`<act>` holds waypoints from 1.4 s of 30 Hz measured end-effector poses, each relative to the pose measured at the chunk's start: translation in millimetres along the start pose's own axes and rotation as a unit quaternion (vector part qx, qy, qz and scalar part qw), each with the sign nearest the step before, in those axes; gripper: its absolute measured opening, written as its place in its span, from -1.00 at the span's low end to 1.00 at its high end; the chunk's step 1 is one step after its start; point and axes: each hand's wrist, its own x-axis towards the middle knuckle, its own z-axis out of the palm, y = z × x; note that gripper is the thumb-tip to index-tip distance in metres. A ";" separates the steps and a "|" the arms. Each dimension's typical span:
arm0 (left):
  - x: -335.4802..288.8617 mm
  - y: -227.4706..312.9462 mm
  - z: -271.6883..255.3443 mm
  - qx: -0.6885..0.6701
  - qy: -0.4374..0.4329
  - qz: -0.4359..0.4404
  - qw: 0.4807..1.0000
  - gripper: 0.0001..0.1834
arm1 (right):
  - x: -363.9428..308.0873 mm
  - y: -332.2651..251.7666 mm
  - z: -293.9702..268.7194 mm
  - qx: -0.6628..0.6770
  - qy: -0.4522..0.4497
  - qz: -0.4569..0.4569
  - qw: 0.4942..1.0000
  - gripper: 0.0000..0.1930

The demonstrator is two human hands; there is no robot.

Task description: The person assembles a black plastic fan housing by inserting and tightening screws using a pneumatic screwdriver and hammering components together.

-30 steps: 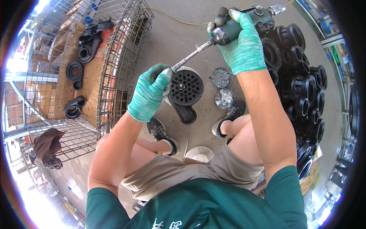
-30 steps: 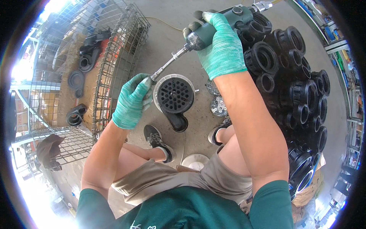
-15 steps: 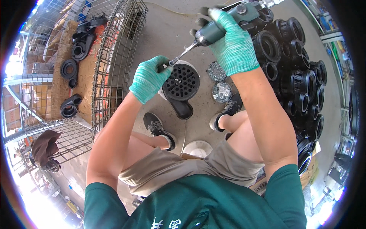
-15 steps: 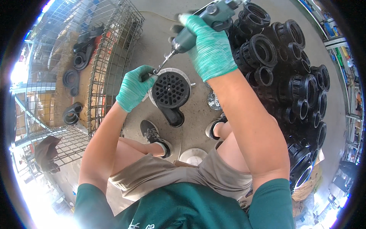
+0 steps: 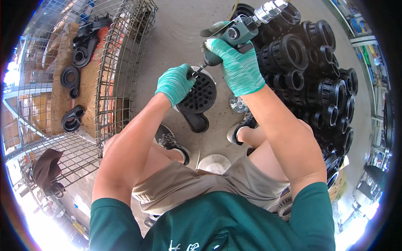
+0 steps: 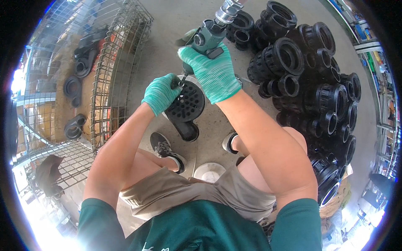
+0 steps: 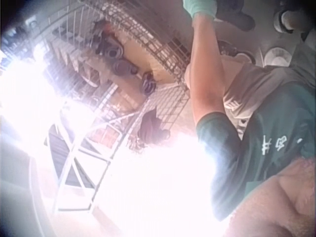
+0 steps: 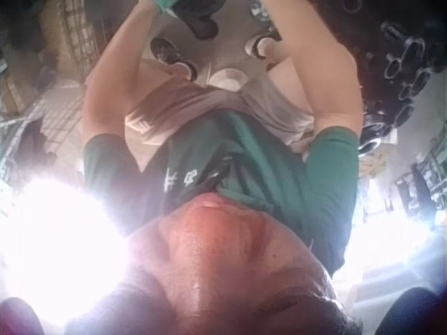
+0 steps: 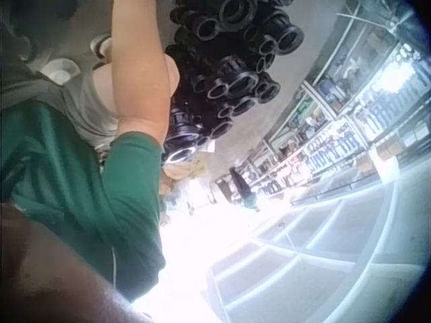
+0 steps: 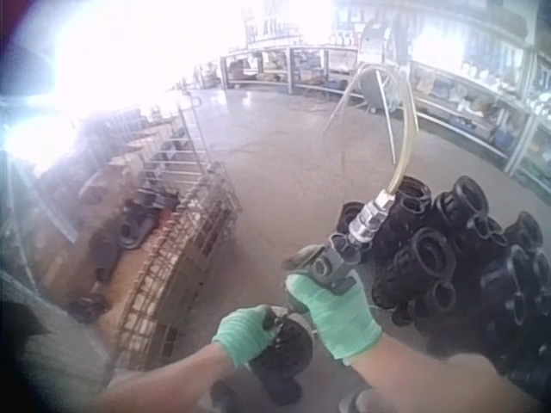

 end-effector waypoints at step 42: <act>13.3 -42.1 37.4 -0.091 -0.016 0.069 0.993 -0.55 | -2.1 13.3 31.3 -0.216 -0.202 -0.028 0.955 -0.73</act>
